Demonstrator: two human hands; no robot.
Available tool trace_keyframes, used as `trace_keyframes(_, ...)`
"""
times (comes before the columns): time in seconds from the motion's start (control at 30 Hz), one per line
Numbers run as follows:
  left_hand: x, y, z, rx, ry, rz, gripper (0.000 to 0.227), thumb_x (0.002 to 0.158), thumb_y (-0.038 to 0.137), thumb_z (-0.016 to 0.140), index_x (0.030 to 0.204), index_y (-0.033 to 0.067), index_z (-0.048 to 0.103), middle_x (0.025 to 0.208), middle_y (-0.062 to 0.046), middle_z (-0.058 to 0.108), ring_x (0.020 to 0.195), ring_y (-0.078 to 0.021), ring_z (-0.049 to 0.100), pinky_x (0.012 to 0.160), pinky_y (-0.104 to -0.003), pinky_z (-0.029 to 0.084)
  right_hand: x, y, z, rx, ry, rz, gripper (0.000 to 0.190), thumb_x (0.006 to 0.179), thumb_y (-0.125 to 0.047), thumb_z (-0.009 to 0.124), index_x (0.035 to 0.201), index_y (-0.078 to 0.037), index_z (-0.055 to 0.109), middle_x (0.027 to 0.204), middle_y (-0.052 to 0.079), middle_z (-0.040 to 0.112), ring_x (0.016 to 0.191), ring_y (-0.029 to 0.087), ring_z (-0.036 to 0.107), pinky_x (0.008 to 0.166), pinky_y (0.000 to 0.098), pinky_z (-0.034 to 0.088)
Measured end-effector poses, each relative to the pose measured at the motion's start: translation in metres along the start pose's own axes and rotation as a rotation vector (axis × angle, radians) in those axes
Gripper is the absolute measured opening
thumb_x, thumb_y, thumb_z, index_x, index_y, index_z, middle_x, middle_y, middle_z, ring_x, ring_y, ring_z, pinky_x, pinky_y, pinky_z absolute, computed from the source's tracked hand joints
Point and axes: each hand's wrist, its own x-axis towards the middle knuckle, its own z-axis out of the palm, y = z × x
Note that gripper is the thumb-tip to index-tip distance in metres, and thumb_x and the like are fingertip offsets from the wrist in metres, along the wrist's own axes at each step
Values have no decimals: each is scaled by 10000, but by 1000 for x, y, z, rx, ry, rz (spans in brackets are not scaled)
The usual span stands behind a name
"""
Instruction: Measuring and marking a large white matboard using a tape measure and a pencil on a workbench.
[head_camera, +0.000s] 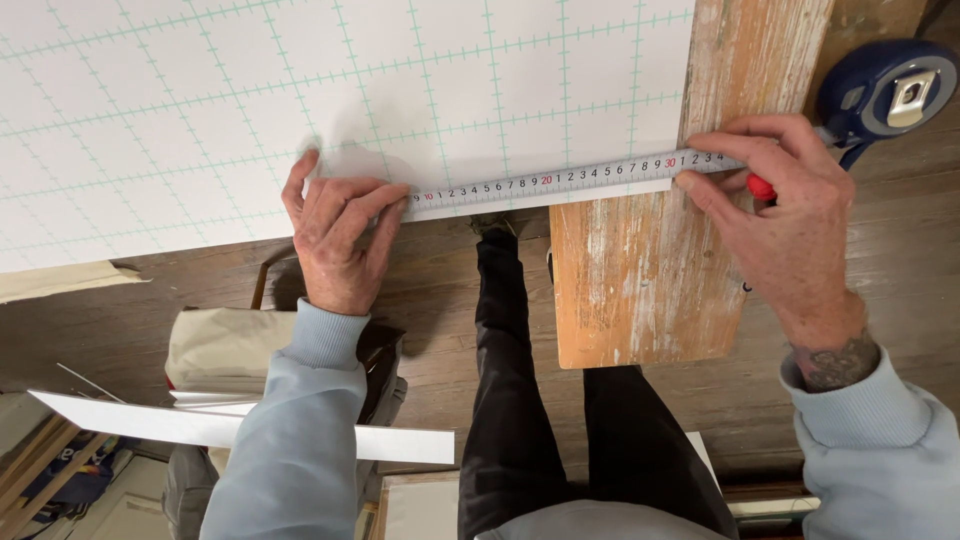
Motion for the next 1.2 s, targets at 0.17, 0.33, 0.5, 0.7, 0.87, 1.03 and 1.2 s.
trace_keyframes(0.17, 2, 1, 2, -12, 15, -5, 204, 932, 41, 865, 1076, 146, 765, 1011, 11, 671, 986, -165, 647, 1279, -491, 317, 0, -3, -1, -28, -9, -8, 248, 1007, -15, 815, 1230, 30, 715, 1274, 175, 617, 1027, 219, 744, 811, 254, 643)
trace_keyframes(0.33, 5, 4, -3, -16, -12, 5, 212, 918, 40, 863, 1072, 152, 769, 996, 5, 677, 984, -170, 652, 1280, -501, 321, 1, 2, 1, -19, -23, 12, 198, 1042, -8, 785, 1207, 45, 689, 1292, 188, 611, 989, 217, 753, 773, 244, 643)
trace_keyframes(0.5, 12, 1, -17, -42, -101, 23, 195, 902, 70, 868, 1056, 157, 786, 963, 3, 710, 950, -166, 671, 1267, -507, 323, 5, -2, -4, 9, -37, 1, 200, 1039, -7, 774, 1206, 52, 682, 1278, 191, 604, 990, 221, 754, 776, 253, 622)
trace_keyframes(0.7, 14, -9, -18, -30, -106, 11, 166, 931, 112, 878, 1057, 156, 778, 988, 5, 714, 993, -176, 673, 1221, -487, 373, 5, 0, -2, 8, -31, -8, 213, 1030, -13, 785, 1209, 50, 687, 1278, 193, 606, 996, 226, 752, 781, 259, 623)
trace_keyframes(0.87, 19, -7, -21, -31, -96, 7, 176, 941, 76, 857, 1082, 155, 787, 1029, -8, 720, 1031, -190, 654, 1178, -502, 413, 1, 1, -5, 19, -34, -21, 195, 1051, -12, 796, 1203, 48, 690, 1278, 183, 613, 991, 206, 751, 787, 244, 645)
trace_keyframes(1.03, 8, -21, -24, -106, -62, 24, 298, 919, 41, 831, 1189, 134, 747, 1117, -42, 714, 1098, -230, 655, 1176, -519, 429, 7, -35, -4, -65, -19, 49, 206, 1047, 21, 791, 1207, 63, 669, 1301, 174, 580, 955, 217, 724, 733, 268, 594)
trace_keyframes(1.2, 4, -15, -26, -83, -39, 3, 229, 946, 24, 804, 1126, 125, 706, 1094, -20, 697, 1083, -218, 667, 1233, -513, 418, 7, -33, 0, -134, -61, 131, 235, 1049, 56, 765, 1257, 73, 658, 1387, 191, 555, 957, 236, 727, 656, 290, 547)
